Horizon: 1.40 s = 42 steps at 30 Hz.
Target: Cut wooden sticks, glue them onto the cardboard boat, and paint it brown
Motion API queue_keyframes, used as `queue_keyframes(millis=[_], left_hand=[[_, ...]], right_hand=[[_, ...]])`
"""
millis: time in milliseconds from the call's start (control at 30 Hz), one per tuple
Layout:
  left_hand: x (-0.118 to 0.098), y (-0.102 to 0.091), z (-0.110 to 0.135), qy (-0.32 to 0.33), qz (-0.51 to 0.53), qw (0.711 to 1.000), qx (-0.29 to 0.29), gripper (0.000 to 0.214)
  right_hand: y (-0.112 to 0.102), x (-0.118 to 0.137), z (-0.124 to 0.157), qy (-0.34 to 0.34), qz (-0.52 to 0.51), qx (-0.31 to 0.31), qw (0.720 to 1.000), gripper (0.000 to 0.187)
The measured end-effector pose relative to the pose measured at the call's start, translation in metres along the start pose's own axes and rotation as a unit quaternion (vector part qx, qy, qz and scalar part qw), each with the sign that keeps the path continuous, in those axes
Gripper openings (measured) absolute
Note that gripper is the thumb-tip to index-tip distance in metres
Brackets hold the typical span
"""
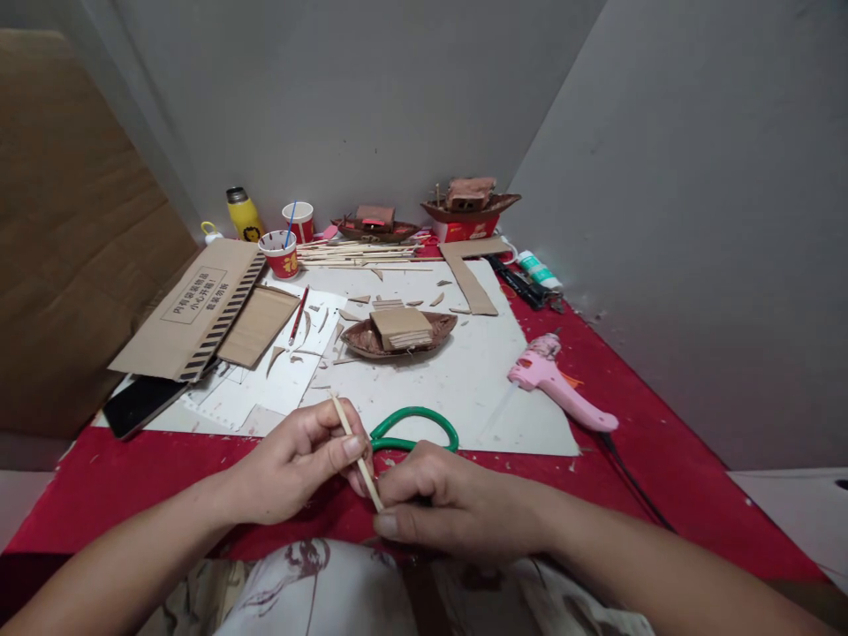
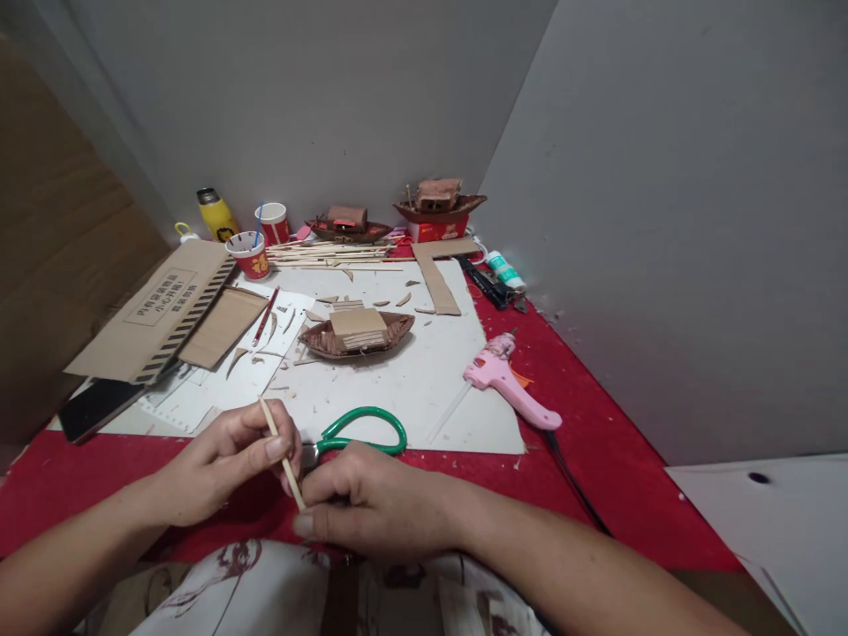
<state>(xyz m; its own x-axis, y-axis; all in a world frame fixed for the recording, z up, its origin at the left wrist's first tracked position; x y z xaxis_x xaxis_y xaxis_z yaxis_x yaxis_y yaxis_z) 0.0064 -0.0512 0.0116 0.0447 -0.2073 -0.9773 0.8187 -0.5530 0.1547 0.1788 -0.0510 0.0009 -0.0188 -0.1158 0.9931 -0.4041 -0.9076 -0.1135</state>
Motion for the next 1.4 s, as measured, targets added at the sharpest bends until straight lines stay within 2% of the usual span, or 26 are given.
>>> queue_keyframes(millis=[100, 200, 300, 400, 567, 633, 700, 733, 767, 833, 867, 900, 933, 967, 1000, 1033, 1067, 1100, 1167, 1200, 1233, 1267, 1300, 1400], left_hand=[[0.0, -0.001, -0.001, 0.003, -0.019, 1.0, -0.002, 0.025], [0.002, -0.006, -0.004, -0.011, 0.003, 1.0, -0.015, 0.025], [0.005, -0.009, -0.008, -0.038, 0.072, 0.996, -0.02, 0.026], [0.006, -0.01, -0.01, -0.037, 0.104, 0.994, -0.019, 0.025], [0.007, -0.008, -0.008, -0.033, 0.104, 0.994, -0.023, 0.025], [0.006, -0.014, -0.008, -0.029, 0.089, 0.995, -0.04, 0.027], [0.002, -0.026, -0.009, -0.005, 0.075, 0.993, -0.087, 0.029], [-0.001, -0.033, -0.01, 0.015, 0.074, 0.991, -0.115, 0.027], [-0.005, -0.04, -0.01, 0.037, 0.075, 0.986, -0.142, 0.026], [-0.012, -0.049, -0.011, 0.076, 0.077, 0.978, -0.178, 0.027], [-0.016, -0.051, -0.011, 0.091, 0.077, 0.975, -0.188, 0.028], [-0.019, -0.053, -0.011, 0.103, 0.076, 0.972, -0.196, 0.028], [-0.023, -0.053, -0.009, 0.114, 0.076, 0.969, -0.203, 0.028], [-0.027, -0.054, -0.008, 0.126, 0.075, 0.967, -0.211, 0.028], [-0.031, -0.054, -0.006, 0.139, 0.074, 0.963, -0.219, 0.029], [-0.035, -0.056, -0.003, 0.154, 0.075, 0.958, -0.228, 0.031], [-0.039, -0.058, 0.0, 0.17, 0.076, 0.953, -0.237, 0.032], [-0.043, -0.061, 0.003, 0.186, 0.077, 0.948, -0.246, 0.034], [-0.05, -0.068, 0.009, 0.213, 0.08, 0.938, -0.261, 0.036], [-0.052, -0.071, 0.011, 0.223, 0.081, 0.935, -0.265, 0.036], [-0.054, -0.074, 0.013, 0.23, 0.082, 0.932, -0.267, 0.037], [-0.054, -0.075, 0.015, 0.235, 0.082, 0.932, -0.265, 0.036], [-0.054, -0.076, 0.016, 0.237, 0.082, 0.932, -0.261, 0.036], [-0.048, -0.073, 0.016, 0.233, 0.075, 0.941, -0.235, 0.03]], right_hand=[[0.0, -0.004, 0.004, 0.066, -0.082, -0.011, 0.994, 0.046], [-0.001, -0.006, 0.009, 0.127, -0.165, -0.048, 0.977, 0.053], [-0.005, -0.003, 0.011, 0.113, -0.174, -0.091, 0.974, 0.053], [-0.009, 0.001, 0.011, 0.094, -0.174, -0.121, 0.973, 0.053], [-0.01, -0.003, 0.006, 0.079, -0.27, -0.107, 0.954, 0.048], [-0.013, -0.004, 0.013, 0.076, -0.305, -0.111, 0.943, 0.047], [-0.022, 0.001, 0.029, 0.053, -0.312, -0.137, 0.939, 0.053], [-0.028, 0.007, 0.04, 0.023, -0.314, -0.157, 0.936, 0.06], [-0.037, 0.016, 0.052, -0.038, -0.296, -0.205, 0.932, 0.063], [-0.054, 0.035, 0.075, -0.129, -0.177, -0.364, 0.905, 0.061], [-0.059, 0.043, 0.083, -0.127, -0.105, -0.445, 0.88, 0.056], [-0.06, 0.049, 0.086, -0.116, -0.039, -0.473, 0.873, 0.051], [-0.058, 0.055, 0.086, -0.135, 0.012, -0.513, 0.847, 0.045], [-0.053, 0.057, 0.081, -0.126, 0.036, -0.515, 0.847, 0.04], [-0.047, 0.056, 0.076, -0.145, 0.038, -0.536, 0.831, 0.036], [-0.038, 0.053, 0.069, -0.147, 0.023, -0.539, 0.829, 0.033], [-0.027, 0.046, 0.058, -0.111, 0.011, -0.504, 0.856, 0.033], [-0.015, 0.038, 0.046, -0.065, 0.01, -0.444, 0.894, 0.037], [0.015, 0.026, 0.023, -0.005, 0.084, -0.246, 0.966, 0.038], [0.028, 0.023, 0.015, -0.009, 0.158, -0.156, 0.975, 0.03], [0.036, 0.022, 0.01, -0.021, 0.215, -0.12, 0.969, 0.023], [0.039, 0.023, 0.006, -0.035, 0.262, -0.124, 0.956, 0.02], [0.039, 0.025, 0.004, -0.049, 0.293, -0.156, 0.942, 0.019], [0.025, 0.036, 0.0, -0.1, 0.318, -0.292, 0.896, 0.021]])
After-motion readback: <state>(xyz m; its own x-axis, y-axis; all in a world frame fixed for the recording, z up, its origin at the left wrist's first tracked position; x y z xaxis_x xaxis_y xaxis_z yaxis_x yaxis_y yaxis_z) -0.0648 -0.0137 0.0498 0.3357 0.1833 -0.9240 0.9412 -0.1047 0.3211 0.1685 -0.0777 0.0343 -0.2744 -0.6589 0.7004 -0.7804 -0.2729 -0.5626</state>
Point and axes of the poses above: each hand's wrist, its own z-axis away from the middle knuckle, its own y-axis out of the palm, x = y × z, the point moved 3 cm from there along -z, towards the middle knuckle, and after that the axes turned 1 degree about -y, right-handed, at the moved point
